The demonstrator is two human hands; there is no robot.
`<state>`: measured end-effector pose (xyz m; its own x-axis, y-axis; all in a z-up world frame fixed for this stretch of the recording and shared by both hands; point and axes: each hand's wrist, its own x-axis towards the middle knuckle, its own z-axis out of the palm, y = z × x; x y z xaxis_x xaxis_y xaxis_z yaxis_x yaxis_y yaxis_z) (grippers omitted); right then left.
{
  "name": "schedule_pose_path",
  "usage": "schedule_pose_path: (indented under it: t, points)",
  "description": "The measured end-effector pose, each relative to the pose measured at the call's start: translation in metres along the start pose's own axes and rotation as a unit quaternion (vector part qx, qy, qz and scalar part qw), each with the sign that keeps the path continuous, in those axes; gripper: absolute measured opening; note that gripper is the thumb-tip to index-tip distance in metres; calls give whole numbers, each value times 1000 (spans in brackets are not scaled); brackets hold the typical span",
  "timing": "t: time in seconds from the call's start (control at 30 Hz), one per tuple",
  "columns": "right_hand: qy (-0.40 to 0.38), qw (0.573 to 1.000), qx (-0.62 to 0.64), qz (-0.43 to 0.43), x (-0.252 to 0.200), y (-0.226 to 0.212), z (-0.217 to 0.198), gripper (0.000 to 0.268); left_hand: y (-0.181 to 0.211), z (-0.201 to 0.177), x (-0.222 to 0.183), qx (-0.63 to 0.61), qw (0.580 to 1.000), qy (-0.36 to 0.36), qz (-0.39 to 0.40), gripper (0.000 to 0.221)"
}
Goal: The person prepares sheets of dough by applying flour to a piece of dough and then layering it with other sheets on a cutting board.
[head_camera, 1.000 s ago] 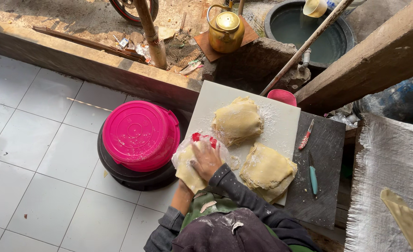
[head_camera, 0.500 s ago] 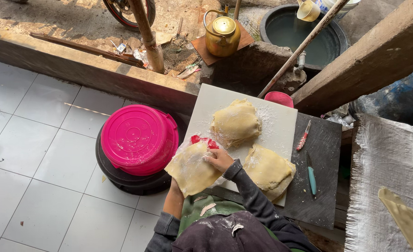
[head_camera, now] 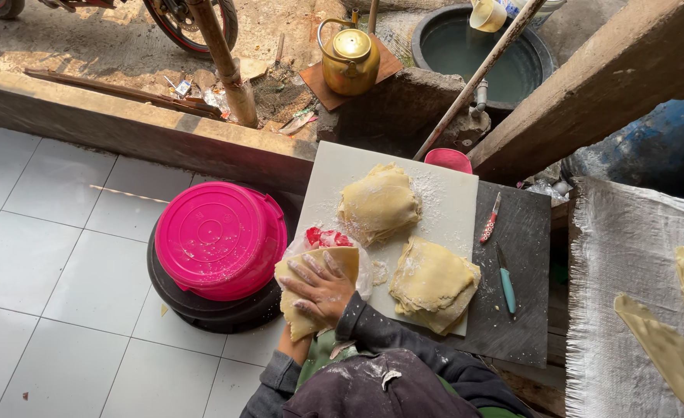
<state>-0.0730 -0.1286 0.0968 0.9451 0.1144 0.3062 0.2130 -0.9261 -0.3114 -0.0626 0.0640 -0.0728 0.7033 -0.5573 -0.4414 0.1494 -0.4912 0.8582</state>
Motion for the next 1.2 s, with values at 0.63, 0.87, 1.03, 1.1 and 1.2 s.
schedule_pose_path:
  t: [0.63, 0.87, 1.03, 1.1, 1.2]
  points:
    - [156, 753, 540, 343, -7, 265, 0, 31, 221, -22, 81, -669, 714, -207, 9, 71]
    - [77, 880, 38, 468, -82, 332, -1, 50, 159, -23, 74, -554, 817, -158, -22, 62]
    - [-195, 844, -32, 498, -156, 273, 3, 48, 105, -21, 52, -564, 811, -133, -80, 59]
    - [-140, 847, -53, 511, -168, 254, -2, 50, 102, -15, 51, -563, 809, -133, -99, 59]
    - [-71, 825, 9, 561, -176, 252, -15, 60, 109, -5, 49, -534, 826, -144, -110, 59]
